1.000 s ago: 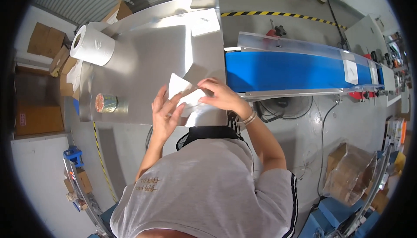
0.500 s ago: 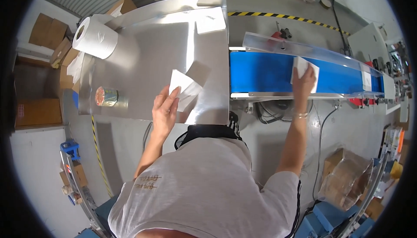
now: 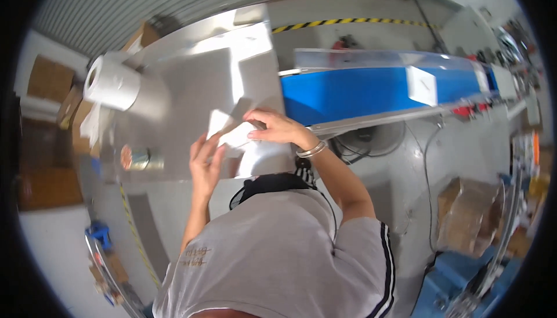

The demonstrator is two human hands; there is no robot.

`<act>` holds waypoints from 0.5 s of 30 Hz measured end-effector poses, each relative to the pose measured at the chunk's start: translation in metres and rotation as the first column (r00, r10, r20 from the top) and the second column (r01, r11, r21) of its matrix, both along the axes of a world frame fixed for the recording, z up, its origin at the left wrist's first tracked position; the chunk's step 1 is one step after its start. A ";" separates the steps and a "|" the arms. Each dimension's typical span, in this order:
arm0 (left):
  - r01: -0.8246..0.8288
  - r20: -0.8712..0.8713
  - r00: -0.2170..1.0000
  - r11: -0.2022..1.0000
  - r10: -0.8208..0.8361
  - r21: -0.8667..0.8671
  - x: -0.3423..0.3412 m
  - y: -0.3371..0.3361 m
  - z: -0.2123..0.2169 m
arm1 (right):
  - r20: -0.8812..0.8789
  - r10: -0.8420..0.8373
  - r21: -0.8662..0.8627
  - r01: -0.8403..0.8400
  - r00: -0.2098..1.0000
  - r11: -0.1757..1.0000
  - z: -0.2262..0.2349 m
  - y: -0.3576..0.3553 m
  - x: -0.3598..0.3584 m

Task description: Placing stacks of folded napkins onto a moving conveyor belt for packaging.

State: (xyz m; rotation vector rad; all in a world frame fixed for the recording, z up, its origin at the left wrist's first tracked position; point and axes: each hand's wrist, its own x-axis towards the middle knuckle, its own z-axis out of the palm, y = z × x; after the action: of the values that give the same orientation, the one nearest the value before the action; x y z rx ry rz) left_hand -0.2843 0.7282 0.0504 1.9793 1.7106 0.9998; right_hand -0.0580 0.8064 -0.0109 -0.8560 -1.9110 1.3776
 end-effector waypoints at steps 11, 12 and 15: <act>0.146 -0.168 0.978 0.983 -0.126 0.114 0.019 0.013 0.006 | 0.326 -0.923 0.325 0.893 0.203 0.311 -0.044 0.020 0.269; 0.186 -0.170 0.971 0.978 -0.167 0.099 0.026 0.016 0.007 | 0.344 -0.937 0.513 0.824 0.057 0.239 -0.057 0.020 0.295; 0.223 -0.168 0.964 0.970 -0.204 0.097 0.034 0.023 0.005 | 0.450 -0.893 0.455 0.864 -0.017 0.213 -0.047 0.021 0.309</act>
State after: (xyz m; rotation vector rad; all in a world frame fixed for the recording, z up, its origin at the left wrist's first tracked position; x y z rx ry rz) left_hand -0.2502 0.7514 0.0558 2.3149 1.5017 0.9061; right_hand 0.2507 0.8278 -0.0578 -2.2553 -1.1139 0.1181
